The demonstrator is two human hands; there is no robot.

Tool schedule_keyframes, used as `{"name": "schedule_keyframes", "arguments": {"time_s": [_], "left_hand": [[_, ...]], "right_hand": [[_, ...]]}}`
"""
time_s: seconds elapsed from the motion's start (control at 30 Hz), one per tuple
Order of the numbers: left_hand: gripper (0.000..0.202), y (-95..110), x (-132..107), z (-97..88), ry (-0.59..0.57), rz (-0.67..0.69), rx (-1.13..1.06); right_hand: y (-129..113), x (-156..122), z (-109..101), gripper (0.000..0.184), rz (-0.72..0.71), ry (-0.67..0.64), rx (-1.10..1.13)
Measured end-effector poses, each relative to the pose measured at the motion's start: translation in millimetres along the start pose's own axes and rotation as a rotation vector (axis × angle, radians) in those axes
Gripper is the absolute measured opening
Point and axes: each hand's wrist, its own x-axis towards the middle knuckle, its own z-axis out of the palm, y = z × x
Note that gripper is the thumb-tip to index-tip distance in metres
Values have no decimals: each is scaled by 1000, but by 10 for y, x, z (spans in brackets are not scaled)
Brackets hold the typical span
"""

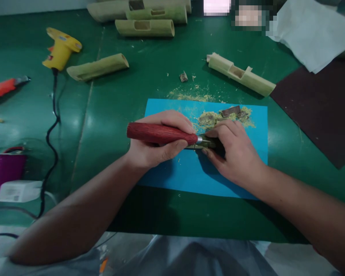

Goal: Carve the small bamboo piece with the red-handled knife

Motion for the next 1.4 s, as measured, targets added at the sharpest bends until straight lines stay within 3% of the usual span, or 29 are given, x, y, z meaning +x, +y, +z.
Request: {"name": "schedule_keyframes", "arguments": {"time_s": [0.33, 0.5, 0.67, 0.87, 1.03, 1.17, 1.23, 1.33, 1.4], "left_hand": [[25, -39, 30, -28, -74, 78, 14], [22, -25, 80, 64, -116, 98, 35], [7, 21, 107, 153, -129, 78, 74], [12, 55, 106, 173, -133, 80, 57], [19, 62, 83, 173, -22, 87, 81], [19, 6, 65, 184, 41, 194, 63], [22, -37, 55, 181, 127, 229, 17], [31, -70, 39, 170, 268, 219, -38], [33, -58, 31, 166, 275, 183, -45]], "right_hand": [[3, 5, -5, 13, -7, 1, -2], [0, 10, 0, 5, -16, -17, 3], [4, 21, 10, 5, -58, -31, -5], [-13, 16, 9, 7, -42, -43, 5], [-36, 11, 31, 7, -73, -20, -3], [-22, 17, 49, 7, -98, -22, 22], [-15, 17, 50, 8, -89, -23, 31], [-16, 13, 40, 7, -65, -22, 35], [-20, 8, 29, 7, -53, -26, 36]]}}
